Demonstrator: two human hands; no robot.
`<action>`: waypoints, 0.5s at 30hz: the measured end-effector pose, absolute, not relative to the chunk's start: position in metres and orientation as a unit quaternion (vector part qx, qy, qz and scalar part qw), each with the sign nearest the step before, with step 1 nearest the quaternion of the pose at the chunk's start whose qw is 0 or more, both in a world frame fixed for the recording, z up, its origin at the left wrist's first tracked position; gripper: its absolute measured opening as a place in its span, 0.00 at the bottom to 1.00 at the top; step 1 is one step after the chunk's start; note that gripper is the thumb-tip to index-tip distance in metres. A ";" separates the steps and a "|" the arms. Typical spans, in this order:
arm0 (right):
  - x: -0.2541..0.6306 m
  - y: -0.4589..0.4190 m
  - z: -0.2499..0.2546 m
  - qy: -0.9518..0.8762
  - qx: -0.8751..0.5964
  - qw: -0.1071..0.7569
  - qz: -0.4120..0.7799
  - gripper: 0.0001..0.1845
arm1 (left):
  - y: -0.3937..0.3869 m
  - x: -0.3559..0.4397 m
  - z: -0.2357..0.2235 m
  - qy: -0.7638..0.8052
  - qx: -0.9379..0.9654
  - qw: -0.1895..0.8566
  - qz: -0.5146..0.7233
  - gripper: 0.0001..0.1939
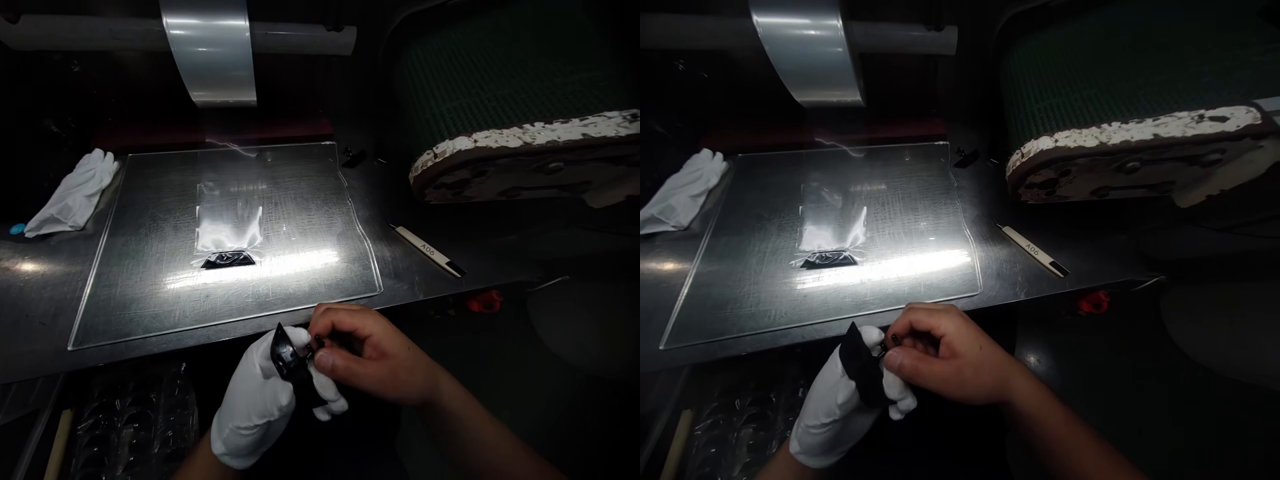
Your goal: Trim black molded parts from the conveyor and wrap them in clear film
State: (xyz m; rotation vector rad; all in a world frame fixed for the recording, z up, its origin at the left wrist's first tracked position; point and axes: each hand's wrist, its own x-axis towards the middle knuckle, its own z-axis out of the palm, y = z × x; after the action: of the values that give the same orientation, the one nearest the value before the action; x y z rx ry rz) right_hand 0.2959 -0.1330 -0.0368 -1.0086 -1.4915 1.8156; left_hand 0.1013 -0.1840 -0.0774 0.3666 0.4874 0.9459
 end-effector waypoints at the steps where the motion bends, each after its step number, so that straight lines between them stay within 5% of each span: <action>1: 0.296 -0.131 -0.036 -0.566 -0.376 0.268 0.683 0.09 | -0.182 0.099 -0.075 0.251 0.180 0.852 0.423 0.26; 6: 0.297 -0.127 -0.033 -0.614 -0.373 0.249 0.650 0.10 | -0.173 0.092 -0.057 0.365 0.262 0.828 0.336 0.19; 12: 0.292 -0.133 -0.035 -0.836 -0.337 0.337 0.271 0.05 | -0.166 0.099 -0.045 0.526 0.285 0.701 0.387 0.22; 15: 0.296 -0.126 -0.033 -0.881 -0.284 0.329 0.186 0.06 | -0.163 0.096 -0.047 0.522 0.285 0.715 0.367 0.23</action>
State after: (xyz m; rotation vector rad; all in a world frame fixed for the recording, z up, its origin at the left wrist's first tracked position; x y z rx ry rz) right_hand 0.2958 -0.1262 -0.0330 -0.7443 -2.3048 0.4865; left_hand 0.0964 -0.1634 -0.0472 0.6308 1.1550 0.8138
